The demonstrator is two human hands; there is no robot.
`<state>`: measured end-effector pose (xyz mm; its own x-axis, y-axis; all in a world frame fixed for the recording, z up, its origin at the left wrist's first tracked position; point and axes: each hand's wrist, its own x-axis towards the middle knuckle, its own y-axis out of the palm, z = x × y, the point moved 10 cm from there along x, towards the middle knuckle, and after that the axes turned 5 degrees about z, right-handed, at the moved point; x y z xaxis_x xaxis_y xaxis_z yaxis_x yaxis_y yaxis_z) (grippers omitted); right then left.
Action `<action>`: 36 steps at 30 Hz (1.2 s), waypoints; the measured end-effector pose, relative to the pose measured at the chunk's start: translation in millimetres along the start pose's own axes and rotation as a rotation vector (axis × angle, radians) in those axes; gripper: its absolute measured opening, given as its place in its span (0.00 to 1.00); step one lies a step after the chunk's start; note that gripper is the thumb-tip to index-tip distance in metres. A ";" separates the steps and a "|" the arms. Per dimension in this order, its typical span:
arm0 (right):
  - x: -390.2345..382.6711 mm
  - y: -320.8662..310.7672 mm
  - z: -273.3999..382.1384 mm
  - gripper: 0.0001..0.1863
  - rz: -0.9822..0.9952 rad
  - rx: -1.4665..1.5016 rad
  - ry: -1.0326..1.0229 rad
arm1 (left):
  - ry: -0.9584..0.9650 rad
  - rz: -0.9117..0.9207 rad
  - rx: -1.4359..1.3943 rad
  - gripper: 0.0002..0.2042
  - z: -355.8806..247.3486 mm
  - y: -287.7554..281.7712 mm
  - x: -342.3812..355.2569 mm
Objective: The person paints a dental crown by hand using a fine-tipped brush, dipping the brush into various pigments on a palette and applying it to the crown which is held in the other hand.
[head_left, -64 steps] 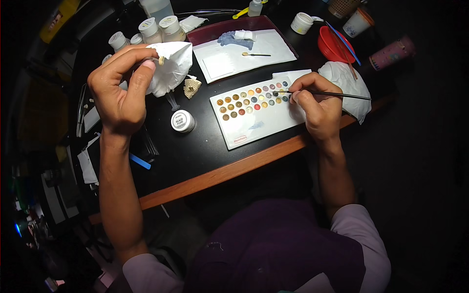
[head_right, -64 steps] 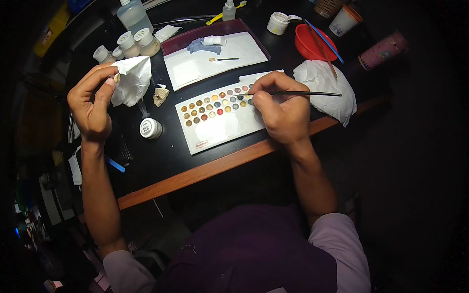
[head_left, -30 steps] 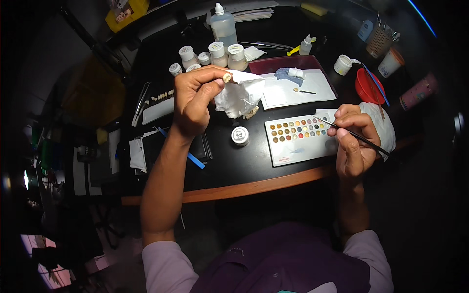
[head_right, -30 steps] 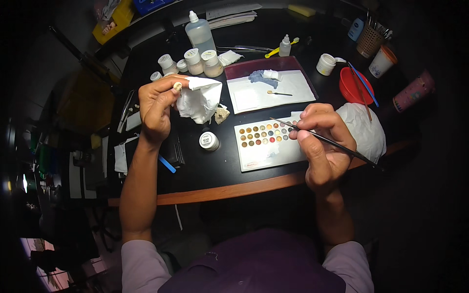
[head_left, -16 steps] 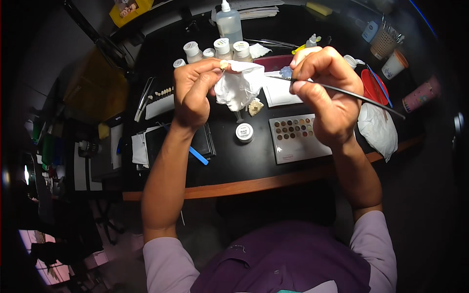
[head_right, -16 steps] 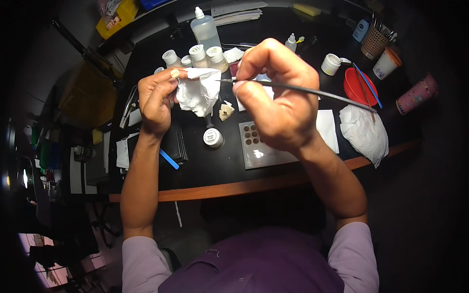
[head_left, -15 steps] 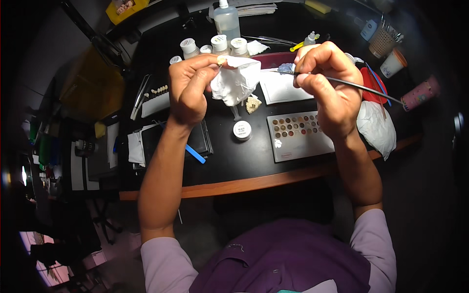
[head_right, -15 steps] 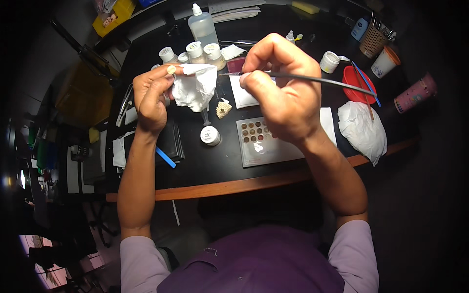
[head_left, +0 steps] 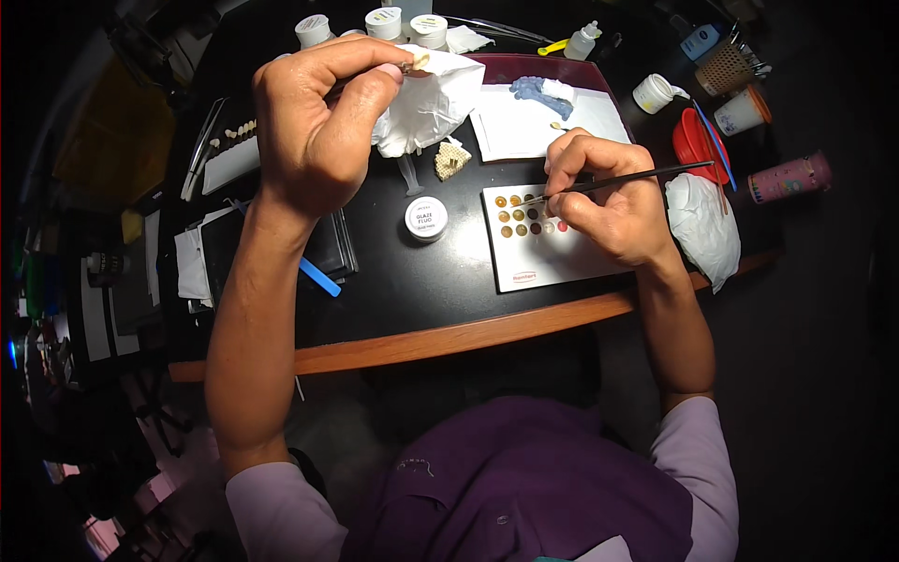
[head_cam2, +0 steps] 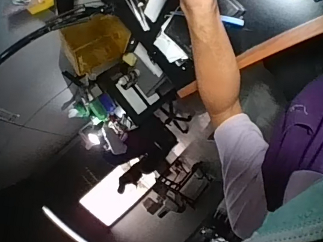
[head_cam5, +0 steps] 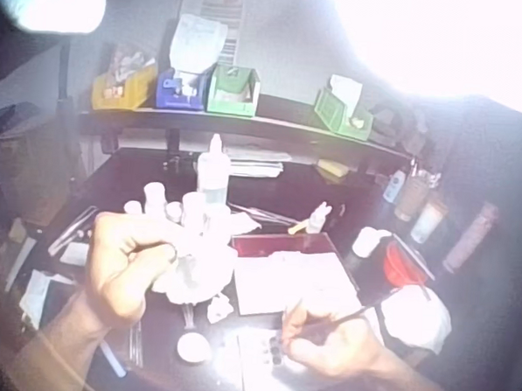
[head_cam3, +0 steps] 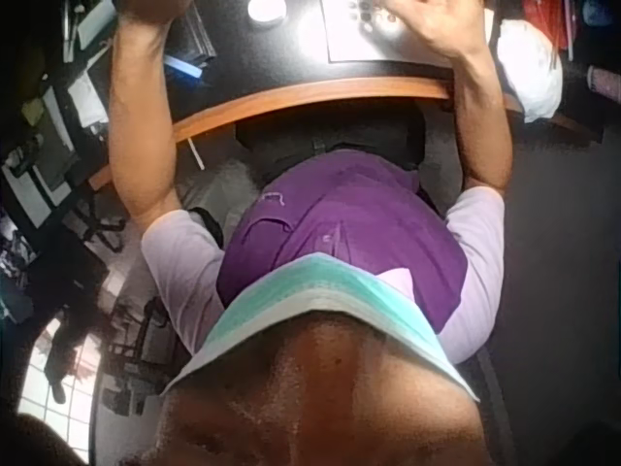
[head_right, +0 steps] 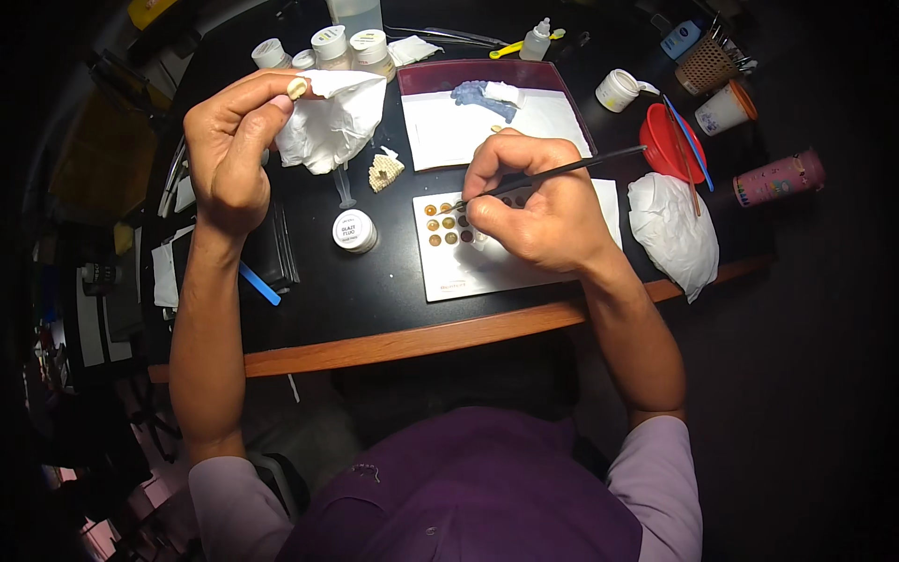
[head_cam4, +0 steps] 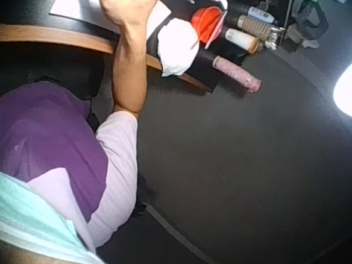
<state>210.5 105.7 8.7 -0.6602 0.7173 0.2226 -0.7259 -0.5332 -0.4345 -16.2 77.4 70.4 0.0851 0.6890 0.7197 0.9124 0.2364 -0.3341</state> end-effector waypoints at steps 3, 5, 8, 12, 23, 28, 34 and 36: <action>0.0 3.0 -0.5 0.04 0.033 -0.067 0.020 | 0.001 0.020 0.004 0.12 -1.1 2.9 0.2; 1.3 7.4 1.6 0.05 0.041 -0.079 -0.001 | 0.004 0.020 0.005 0.12 -5.0 1.1 -0.2; 0.3 8.0 -2.7 0.05 0.036 -0.066 0.011 | -0.020 0.043 0.014 0.12 -5.4 2.2 0.6; -0.8 8.2 -6.9 0.06 0.046 -0.069 0.015 | -0.032 0.063 0.008 0.12 -0.6 5.9 0.1; 0.1 11.8 -7.8 0.07 0.080 -0.058 0.033 | -0.050 0.061 0.029 0.12 -1.7 2.8 -0.5; -0.6 11.0 -11.0 0.07 0.075 -0.046 0.038 | -0.041 0.069 0.025 0.12 -0.1 5.1 -0.1; 0.2 11.4 -10.8 0.07 0.056 -0.039 0.030 | -0.003 0.064 0.029 0.12 -3.0 3.7 0.8; 0.1 8.5 -8.7 0.06 0.048 -0.024 0.009 | 0.007 0.064 0.028 0.12 -4.2 3.5 1.3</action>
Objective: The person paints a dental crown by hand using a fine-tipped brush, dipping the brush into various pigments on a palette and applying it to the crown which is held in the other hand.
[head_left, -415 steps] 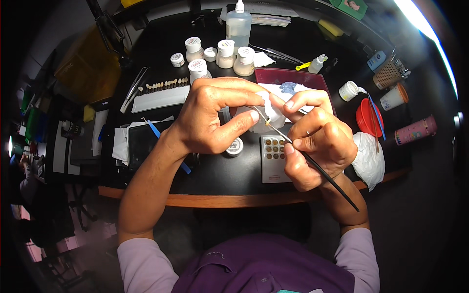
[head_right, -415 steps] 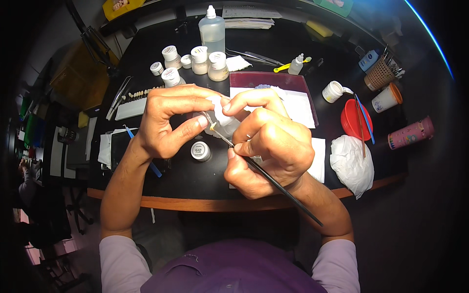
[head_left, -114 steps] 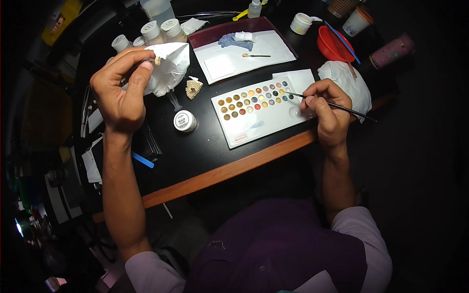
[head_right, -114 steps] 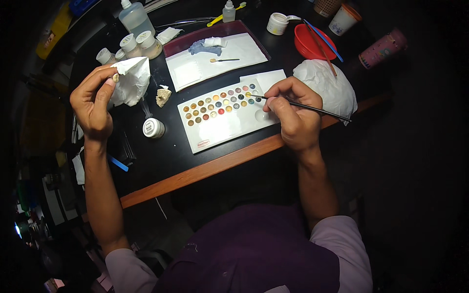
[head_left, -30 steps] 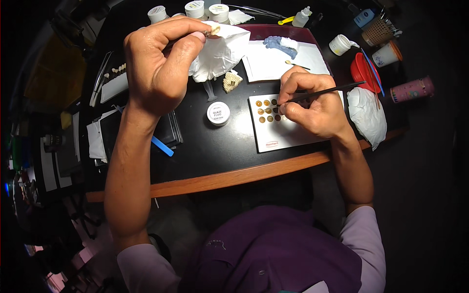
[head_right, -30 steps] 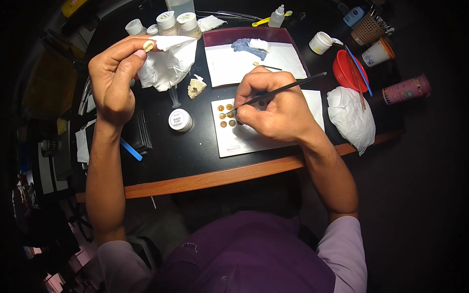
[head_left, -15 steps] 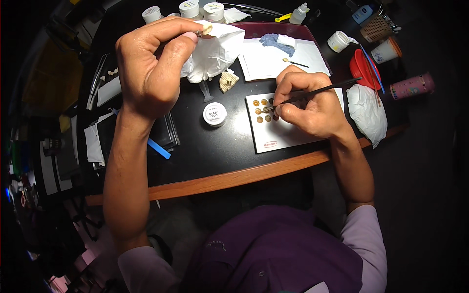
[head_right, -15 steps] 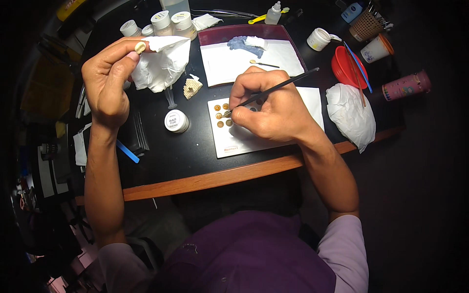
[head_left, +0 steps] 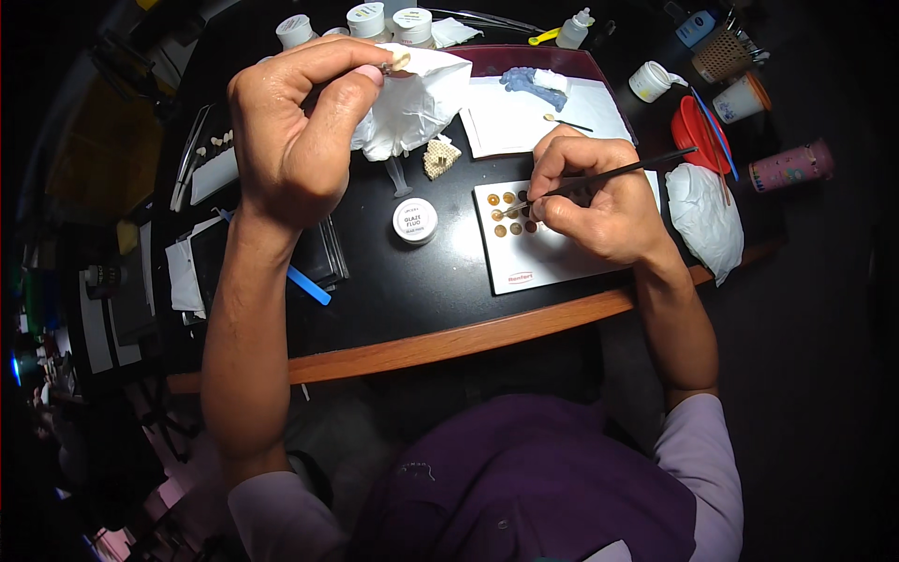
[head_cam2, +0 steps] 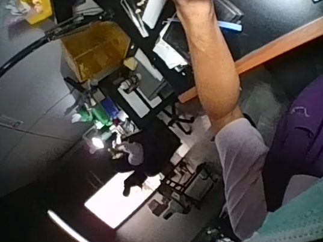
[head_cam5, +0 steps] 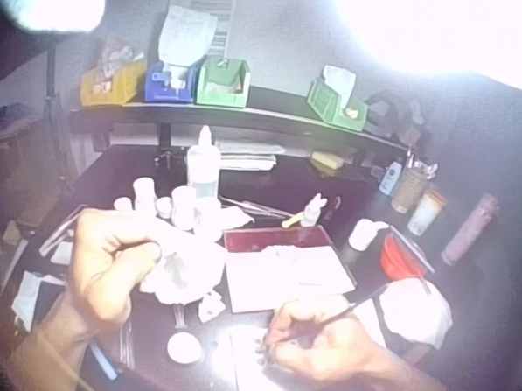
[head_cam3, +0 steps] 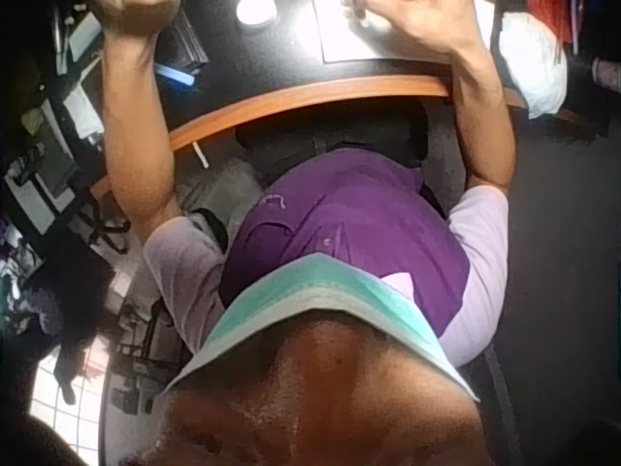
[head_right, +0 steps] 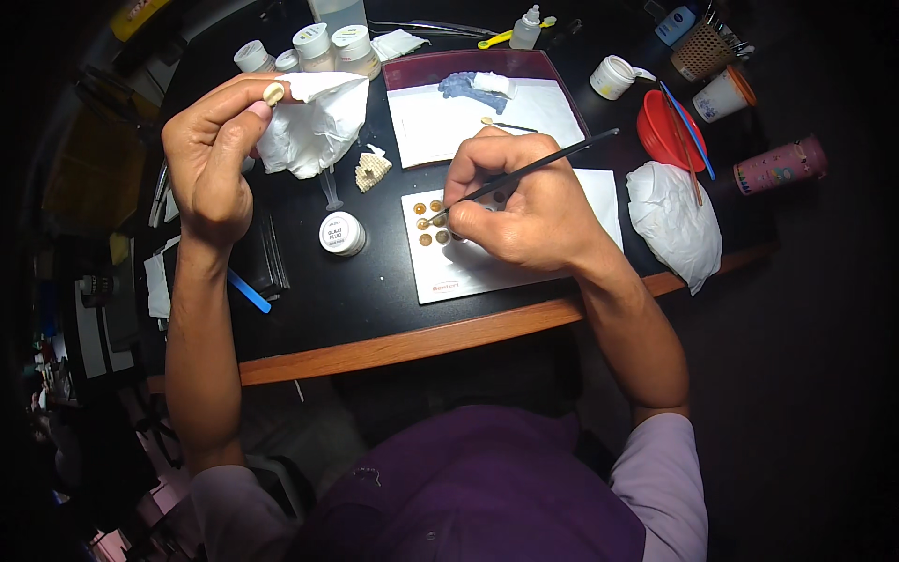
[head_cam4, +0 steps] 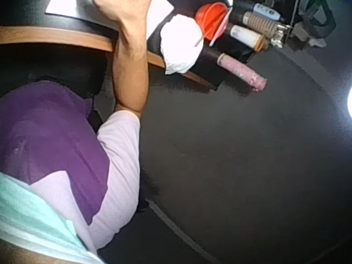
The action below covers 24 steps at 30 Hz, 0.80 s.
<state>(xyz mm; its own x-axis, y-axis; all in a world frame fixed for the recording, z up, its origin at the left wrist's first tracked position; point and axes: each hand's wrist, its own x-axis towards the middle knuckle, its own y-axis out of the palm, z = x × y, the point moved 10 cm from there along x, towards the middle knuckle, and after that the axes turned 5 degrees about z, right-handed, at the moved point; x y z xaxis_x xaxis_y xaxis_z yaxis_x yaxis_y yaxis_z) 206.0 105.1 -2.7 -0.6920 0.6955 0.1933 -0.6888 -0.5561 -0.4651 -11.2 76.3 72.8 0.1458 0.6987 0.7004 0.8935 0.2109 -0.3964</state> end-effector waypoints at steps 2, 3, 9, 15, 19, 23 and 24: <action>-0.2 -1.4 3.2 0.05 0.000 -0.017 -0.006 | 0.007 -0.003 -0.002 0.12 1.1 1.2 -0.9; -0.4 -3.1 4.9 0.05 -0.002 -0.027 -0.010 | -0.017 -0.003 0.001 0.12 2.0 2.1 -0.7; -1.6 -7.4 8.3 0.03 -0.058 0.068 -0.021 | -0.086 -0.022 -0.070 0.12 9.1 3.5 -4.7; 3.1 -22.3 97.1 0.04 -0.204 0.194 -0.521 | -0.177 0.033 -0.247 0.14 14.6 7.5 -2.2; 11.6 -14.3 127.3 0.06 -0.321 0.205 -0.745 | -0.200 0.043 -0.434 0.16 16.4 9.1 -5.6; 12.1 -2.9 138.2 0.08 -0.452 0.128 -0.817 | -0.188 0.060 -0.469 0.17 12.0 8.3 -2.5; 10.7 0.0 135.4 0.08 -0.456 0.107 -0.827 | -0.194 0.072 -0.465 0.17 12.5 10.1 -3.8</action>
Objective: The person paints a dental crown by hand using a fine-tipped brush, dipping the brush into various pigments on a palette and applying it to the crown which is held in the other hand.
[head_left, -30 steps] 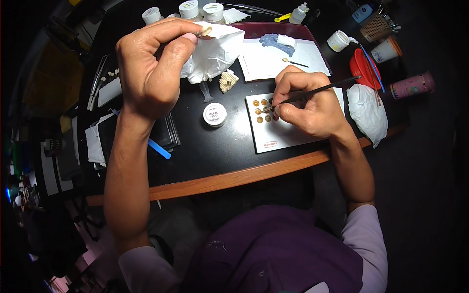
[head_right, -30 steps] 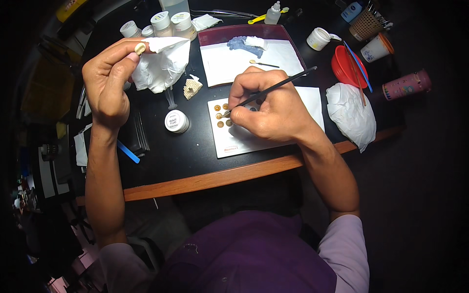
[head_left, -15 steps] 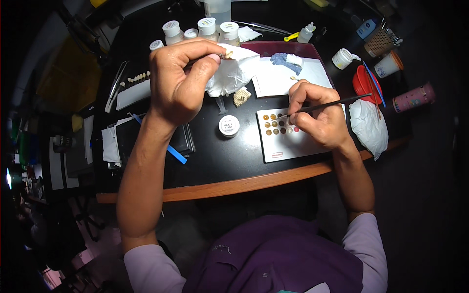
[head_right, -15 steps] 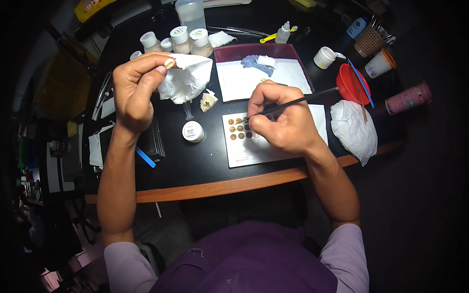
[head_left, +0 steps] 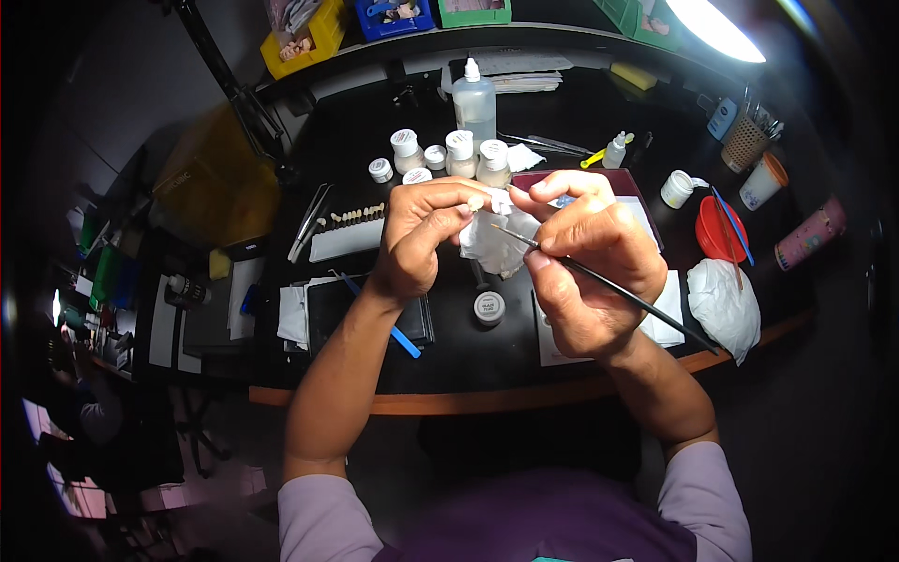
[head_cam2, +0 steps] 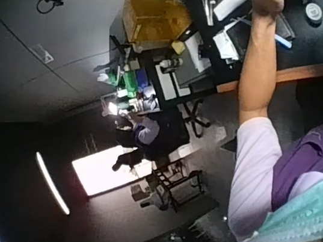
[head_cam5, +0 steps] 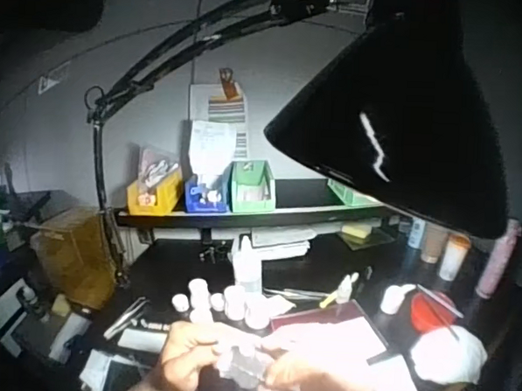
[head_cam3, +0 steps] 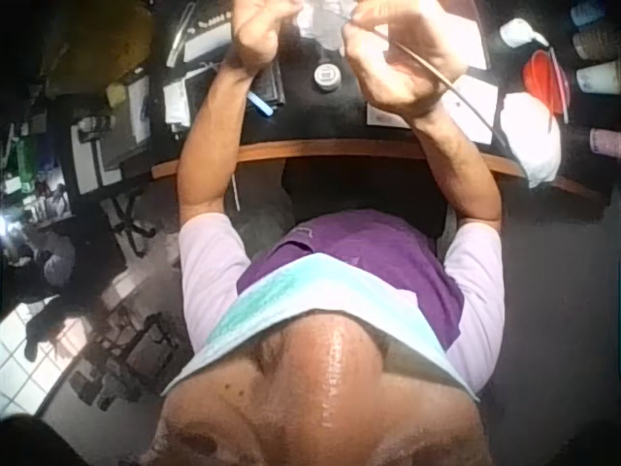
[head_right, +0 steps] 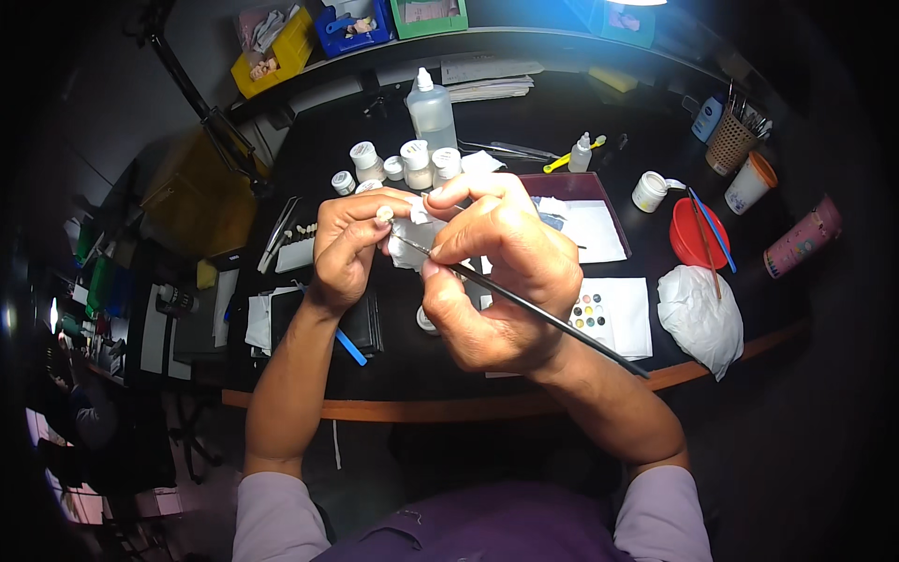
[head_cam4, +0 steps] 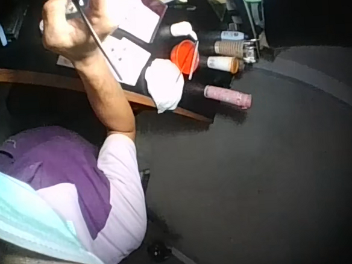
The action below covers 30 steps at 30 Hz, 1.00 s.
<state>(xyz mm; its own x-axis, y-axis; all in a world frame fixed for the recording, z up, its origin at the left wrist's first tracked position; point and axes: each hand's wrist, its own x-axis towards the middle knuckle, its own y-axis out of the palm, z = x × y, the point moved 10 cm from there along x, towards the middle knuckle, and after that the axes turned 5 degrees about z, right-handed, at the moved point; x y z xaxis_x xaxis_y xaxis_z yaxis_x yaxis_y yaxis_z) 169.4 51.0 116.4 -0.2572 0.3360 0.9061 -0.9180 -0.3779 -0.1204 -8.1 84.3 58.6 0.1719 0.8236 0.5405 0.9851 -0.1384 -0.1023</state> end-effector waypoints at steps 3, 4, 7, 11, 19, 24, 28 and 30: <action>-7.4 3.3 -1.8 0.10 0.025 -0.029 -0.051 | -0.014 -0.002 -0.030 0.17 0.7 3.7 -1.1; -8.8 4.1 -1.7 0.10 0.031 -0.037 -0.060 | -0.017 -0.008 -0.049 0.17 1.3 4.8 -1.3; -8.1 5.8 0.0 0.11 0.024 -0.068 -0.058 | -0.052 0.018 -0.147 0.18 3.8 8.2 -1.6; -9.8 5.1 -0.1 0.11 0.001 -0.107 -0.087 | -0.077 0.020 -0.181 0.17 6.4 11.7 -1.7; -4.4 5.4 8.5 0.12 0.005 -0.232 -0.124 | -0.057 0.054 -0.191 0.17 9.1 12.4 -2.7; -2.8 5.5 10.1 0.12 0.008 -0.253 -0.142 | -0.054 0.053 -0.161 0.17 8.7 14.6 -1.7; -2.3 5.8 9.9 0.12 0.005 -0.261 -0.150 | -0.043 0.065 -0.173 0.17 9.4 14.7 -0.7; -2.9 5.3 9.6 0.12 0.002 -0.249 -0.154 | -0.042 0.066 -0.170 0.17 8.0 14.7 -0.9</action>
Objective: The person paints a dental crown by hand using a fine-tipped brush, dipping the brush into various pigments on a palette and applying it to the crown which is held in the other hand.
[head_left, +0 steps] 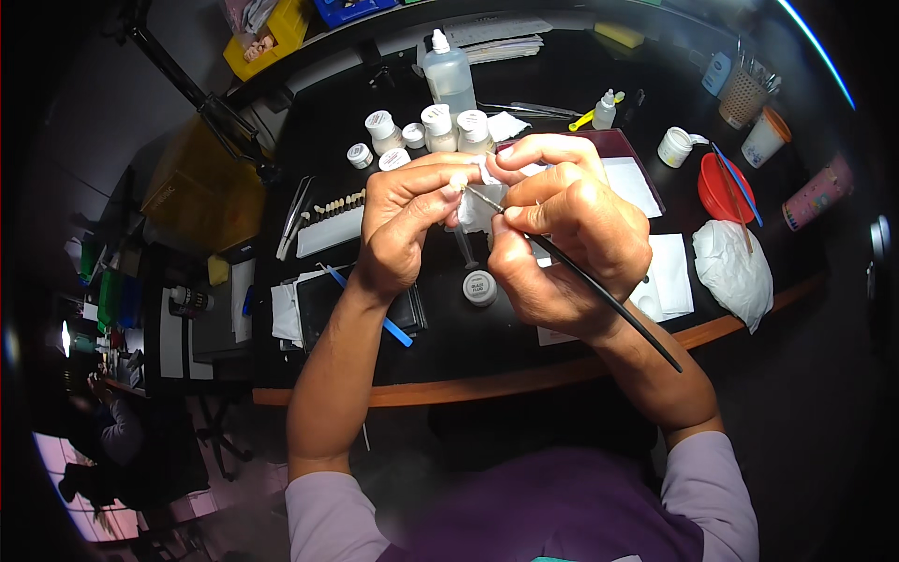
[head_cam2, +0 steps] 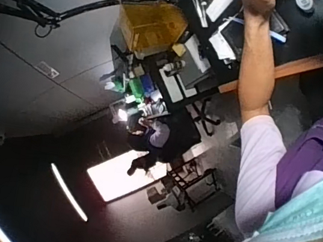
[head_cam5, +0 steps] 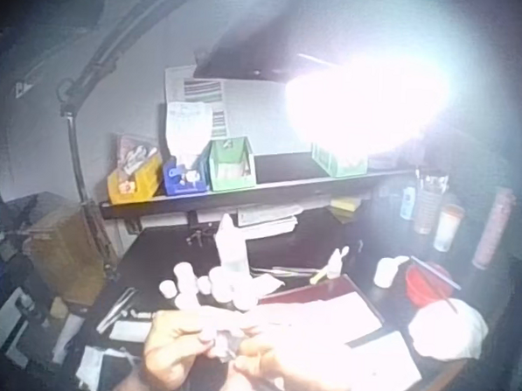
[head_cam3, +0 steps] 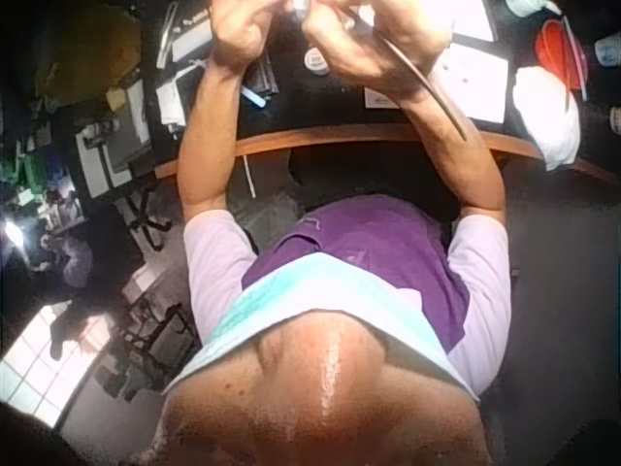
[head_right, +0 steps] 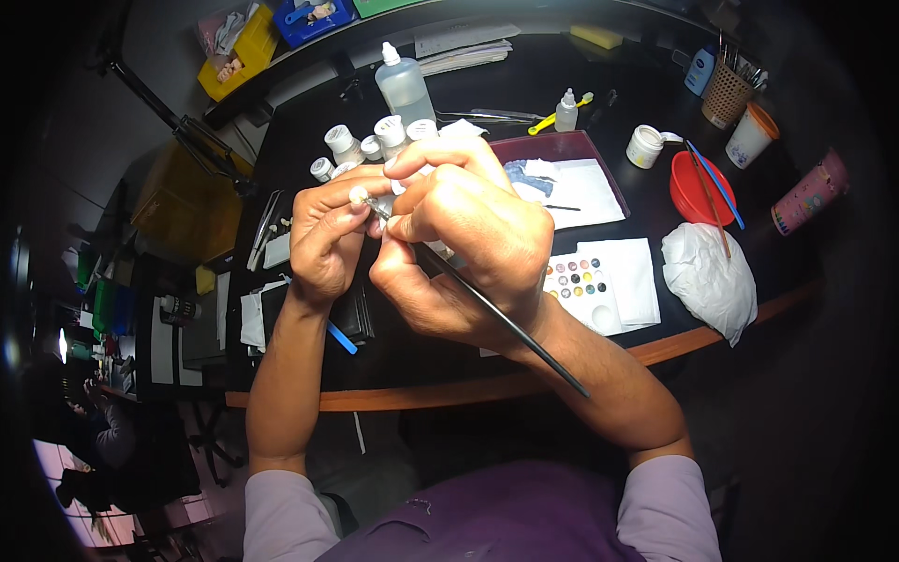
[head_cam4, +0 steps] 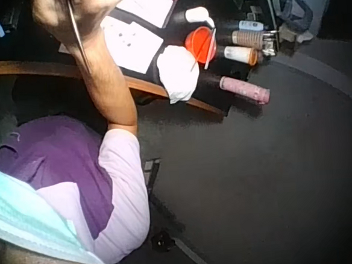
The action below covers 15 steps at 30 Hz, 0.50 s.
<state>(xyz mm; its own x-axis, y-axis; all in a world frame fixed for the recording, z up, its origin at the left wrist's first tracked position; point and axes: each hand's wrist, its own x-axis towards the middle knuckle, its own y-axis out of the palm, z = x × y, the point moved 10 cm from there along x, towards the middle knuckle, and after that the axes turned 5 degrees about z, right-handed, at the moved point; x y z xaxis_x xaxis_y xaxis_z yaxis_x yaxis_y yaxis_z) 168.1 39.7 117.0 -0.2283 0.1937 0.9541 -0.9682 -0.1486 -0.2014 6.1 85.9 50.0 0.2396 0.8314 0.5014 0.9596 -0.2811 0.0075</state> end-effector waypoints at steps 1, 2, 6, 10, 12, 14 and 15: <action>-0.9 -0.1 -0.6 0.12 0.000 0.001 0.002 | 0.004 -0.010 -0.002 0.17 2.1 -2.2 -1.2; -1.1 -0.3 -0.5 0.12 -0.003 0.001 0.005 | 0.006 -0.008 0.008 0.17 0.9 -1.7 -1.4; -1.2 -0.1 -0.9 0.12 -0.004 -0.007 0.007 | 0.011 -0.002 0.031 0.16 -4.6 1.5 0.4; -1.2 0.2 -0.7 0.12 -0.022 -0.018 0.006 | 0.005 -0.018 0.029 0.16 -4.1 0.7 0.4; -1.4 -0.7 -0.4 0.12 -0.026 -0.016 -0.002 | 0.006 -0.019 0.026 0.16 -2.8 -0.1 -0.2; -1.5 -0.5 -0.1 0.12 -0.024 -0.016 -0.004 | 0.003 -0.016 0.031 0.16 -2.5 -0.6 -0.3; -1.5 -0.3 0.2 0.12 -0.020 -0.018 -0.001 | -0.001 -0.011 0.035 0.16 -2.7 -0.5 0.2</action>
<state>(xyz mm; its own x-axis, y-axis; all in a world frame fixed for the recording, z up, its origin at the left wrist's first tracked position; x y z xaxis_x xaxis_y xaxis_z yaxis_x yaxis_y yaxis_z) 168.8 39.2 115.6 -0.2091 0.1950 0.9582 -0.9741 -0.1273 -0.1867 5.3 84.9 52.4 0.2289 0.8351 0.5002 0.9668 -0.2548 -0.0169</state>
